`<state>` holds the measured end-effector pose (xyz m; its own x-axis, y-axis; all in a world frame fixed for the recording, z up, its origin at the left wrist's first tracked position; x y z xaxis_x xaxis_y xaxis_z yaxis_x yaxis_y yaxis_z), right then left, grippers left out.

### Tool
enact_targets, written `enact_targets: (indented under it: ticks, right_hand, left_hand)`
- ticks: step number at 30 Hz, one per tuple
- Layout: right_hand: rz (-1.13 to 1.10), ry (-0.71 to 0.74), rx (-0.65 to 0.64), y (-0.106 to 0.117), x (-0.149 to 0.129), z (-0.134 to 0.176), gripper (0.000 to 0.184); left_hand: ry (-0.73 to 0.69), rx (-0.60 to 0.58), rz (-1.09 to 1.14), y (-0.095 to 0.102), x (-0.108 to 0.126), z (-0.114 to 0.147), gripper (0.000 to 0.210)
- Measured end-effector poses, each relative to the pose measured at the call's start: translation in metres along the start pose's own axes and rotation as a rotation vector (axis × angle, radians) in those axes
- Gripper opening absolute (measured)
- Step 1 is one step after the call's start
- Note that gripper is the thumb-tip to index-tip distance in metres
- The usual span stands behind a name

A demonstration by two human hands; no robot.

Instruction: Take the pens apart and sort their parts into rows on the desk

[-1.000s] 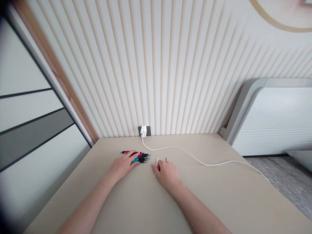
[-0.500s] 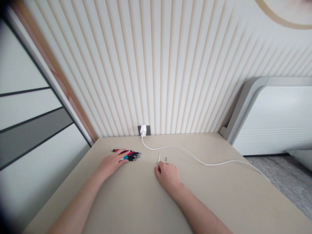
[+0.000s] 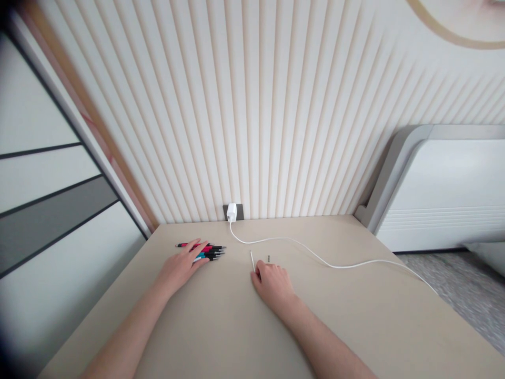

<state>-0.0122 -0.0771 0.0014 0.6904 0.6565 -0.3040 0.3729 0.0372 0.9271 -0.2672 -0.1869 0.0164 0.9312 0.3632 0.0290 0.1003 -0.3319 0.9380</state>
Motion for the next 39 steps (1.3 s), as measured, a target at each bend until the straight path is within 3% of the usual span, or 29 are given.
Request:
enact_targets:
  ticks: [5, 11, 15, 22, 35, 39]
  right_hand:
    - [-0.049, 0.001, 0.024, -0.003, -0.003, 0.001, 0.027]
    - [-0.131, -0.171, 0.155, 0.011, 0.023, -0.012, 0.031]
    - [-0.12, -0.288, 0.146, 0.014, 0.048, -0.02, 0.029]
    - [-0.126, -0.236, 0.062, 0.004, 0.054, -0.017, 0.042]
    - [-0.115, -0.196, 0.031, 0.007, 0.052, -0.017, 0.039]
    - [-0.125, -0.179, 0.037, 0.007, 0.053, -0.017, 0.035]
  left_hand:
    - [-0.121, 0.106, 0.082, 0.005, 0.042, 0.008, 0.045]
    - [-0.332, 0.005, 0.206, 0.004, 0.108, 0.024, 0.038]
    - [-0.386, -0.042, 0.25, 0.004, 0.131, 0.03, 0.038]
    - [-0.397, -0.06, 0.287, 0.002, 0.134, 0.033, 0.03]
    - [-0.349, -0.04, 0.285, 0.001, 0.131, 0.026, 0.041]
    - [-0.371, -0.042, 0.312, 0.0, 0.13, 0.025, 0.036]
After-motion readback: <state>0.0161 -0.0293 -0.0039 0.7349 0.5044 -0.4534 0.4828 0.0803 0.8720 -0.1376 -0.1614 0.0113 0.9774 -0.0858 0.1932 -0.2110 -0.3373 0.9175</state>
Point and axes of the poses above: each hand's wrist, its own z-axis away from the middle knuckle, its own y-axis out of the back of the hand, x = y × z, the point moved 3 cm from there along -z, towards the middle knuckle, and after that the axes turned 14 degrees about x, right-handed, at the moved point
